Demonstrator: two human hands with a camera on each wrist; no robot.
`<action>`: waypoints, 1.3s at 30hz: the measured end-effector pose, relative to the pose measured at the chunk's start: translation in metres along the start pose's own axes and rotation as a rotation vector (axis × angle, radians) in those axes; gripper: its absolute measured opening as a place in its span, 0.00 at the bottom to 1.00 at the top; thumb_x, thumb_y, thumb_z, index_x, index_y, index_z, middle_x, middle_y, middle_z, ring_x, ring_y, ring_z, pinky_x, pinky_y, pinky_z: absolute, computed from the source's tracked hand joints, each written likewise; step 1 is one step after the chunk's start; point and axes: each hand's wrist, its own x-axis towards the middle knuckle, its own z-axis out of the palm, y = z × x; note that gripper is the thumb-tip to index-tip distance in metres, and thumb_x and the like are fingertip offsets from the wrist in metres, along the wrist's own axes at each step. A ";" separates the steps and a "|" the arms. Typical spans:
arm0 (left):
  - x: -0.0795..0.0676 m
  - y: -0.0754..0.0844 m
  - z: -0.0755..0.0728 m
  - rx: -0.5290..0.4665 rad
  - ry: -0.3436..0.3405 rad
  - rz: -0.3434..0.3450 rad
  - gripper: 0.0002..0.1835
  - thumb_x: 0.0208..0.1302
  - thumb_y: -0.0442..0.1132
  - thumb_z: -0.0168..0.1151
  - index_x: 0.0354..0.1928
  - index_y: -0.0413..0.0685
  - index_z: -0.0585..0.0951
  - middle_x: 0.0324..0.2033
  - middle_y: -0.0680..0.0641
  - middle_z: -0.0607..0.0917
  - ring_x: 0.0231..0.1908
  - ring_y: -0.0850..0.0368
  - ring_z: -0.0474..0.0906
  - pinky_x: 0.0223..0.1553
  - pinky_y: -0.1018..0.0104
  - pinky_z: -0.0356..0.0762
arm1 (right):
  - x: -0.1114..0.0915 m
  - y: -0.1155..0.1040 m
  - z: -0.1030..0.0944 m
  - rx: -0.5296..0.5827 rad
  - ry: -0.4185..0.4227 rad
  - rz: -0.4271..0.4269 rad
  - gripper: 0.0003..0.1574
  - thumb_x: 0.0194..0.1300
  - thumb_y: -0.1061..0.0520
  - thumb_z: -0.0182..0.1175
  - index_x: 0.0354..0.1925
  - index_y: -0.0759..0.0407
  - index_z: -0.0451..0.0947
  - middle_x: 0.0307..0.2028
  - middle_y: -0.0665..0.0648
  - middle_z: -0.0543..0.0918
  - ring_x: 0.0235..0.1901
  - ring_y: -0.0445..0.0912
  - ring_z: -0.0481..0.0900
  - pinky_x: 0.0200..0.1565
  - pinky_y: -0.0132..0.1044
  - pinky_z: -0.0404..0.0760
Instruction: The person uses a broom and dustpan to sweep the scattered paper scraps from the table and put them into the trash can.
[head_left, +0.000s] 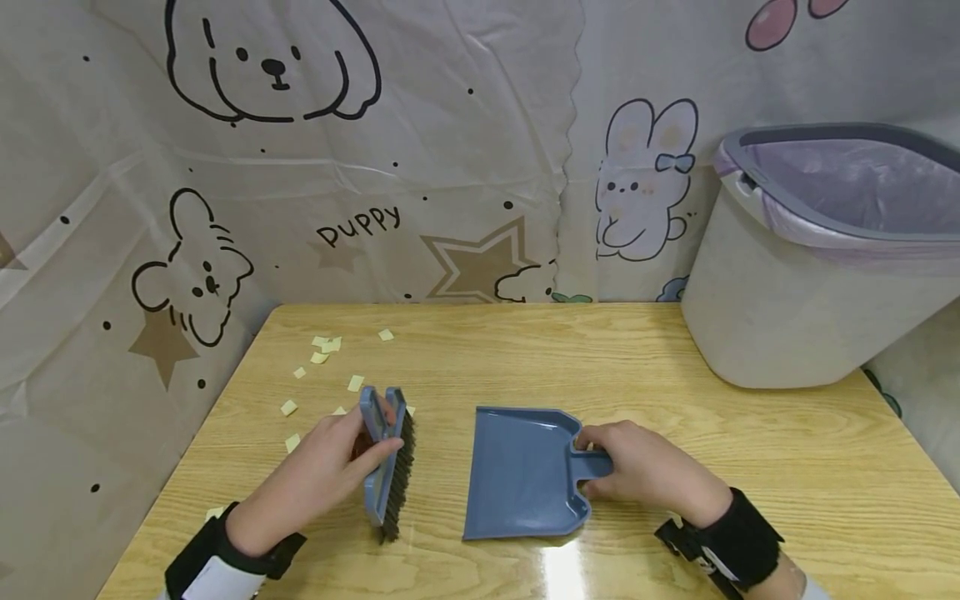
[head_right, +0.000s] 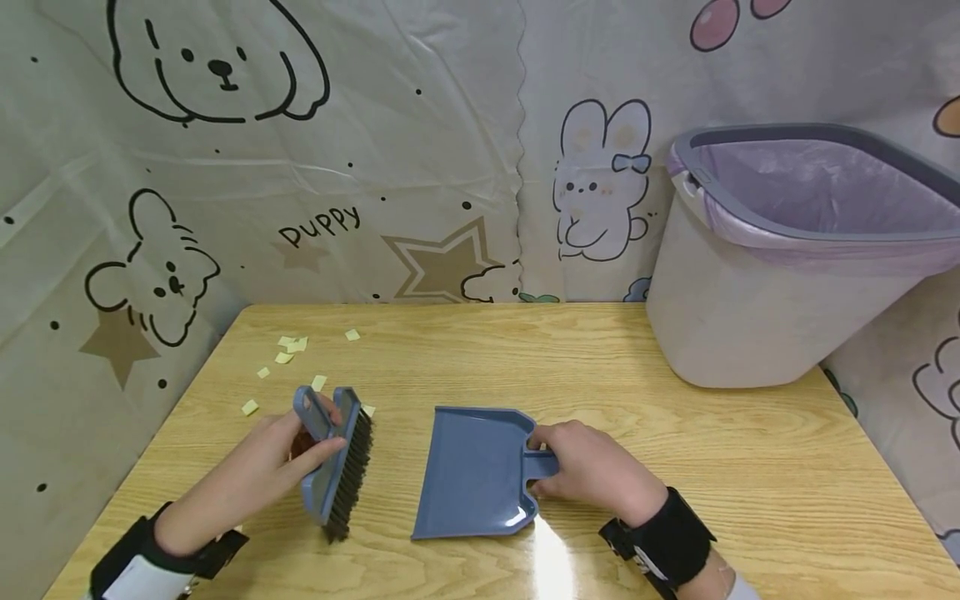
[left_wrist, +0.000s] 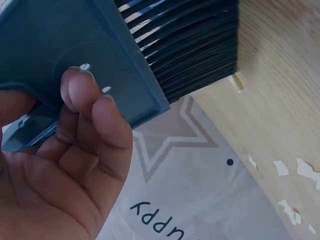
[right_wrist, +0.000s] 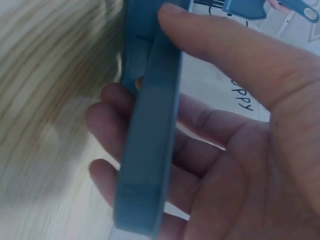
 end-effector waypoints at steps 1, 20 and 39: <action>0.000 0.000 0.000 -0.007 -0.003 0.003 0.10 0.75 0.43 0.63 0.50 0.49 0.75 0.20 0.59 0.71 0.18 0.67 0.65 0.22 0.68 0.67 | 0.000 0.000 0.000 -0.006 0.005 -0.004 0.25 0.55 0.49 0.80 0.49 0.52 0.83 0.43 0.48 0.84 0.35 0.42 0.74 0.38 0.40 0.74; -0.007 -0.007 -0.035 0.037 0.122 0.102 0.12 0.73 0.33 0.64 0.52 0.44 0.72 0.22 0.58 0.70 0.20 0.69 0.64 0.21 0.69 0.68 | 0.002 0.003 0.005 -0.027 0.028 -0.034 0.22 0.58 0.51 0.78 0.47 0.53 0.82 0.40 0.47 0.83 0.34 0.40 0.75 0.38 0.39 0.76; -0.060 -0.068 -0.119 0.440 0.184 -0.131 0.10 0.73 0.31 0.63 0.48 0.40 0.71 0.23 0.52 0.76 0.21 0.61 0.67 0.22 0.65 0.63 | 0.002 0.000 0.006 -0.029 0.019 -0.021 0.21 0.59 0.51 0.78 0.47 0.52 0.82 0.37 0.46 0.81 0.32 0.41 0.73 0.35 0.38 0.73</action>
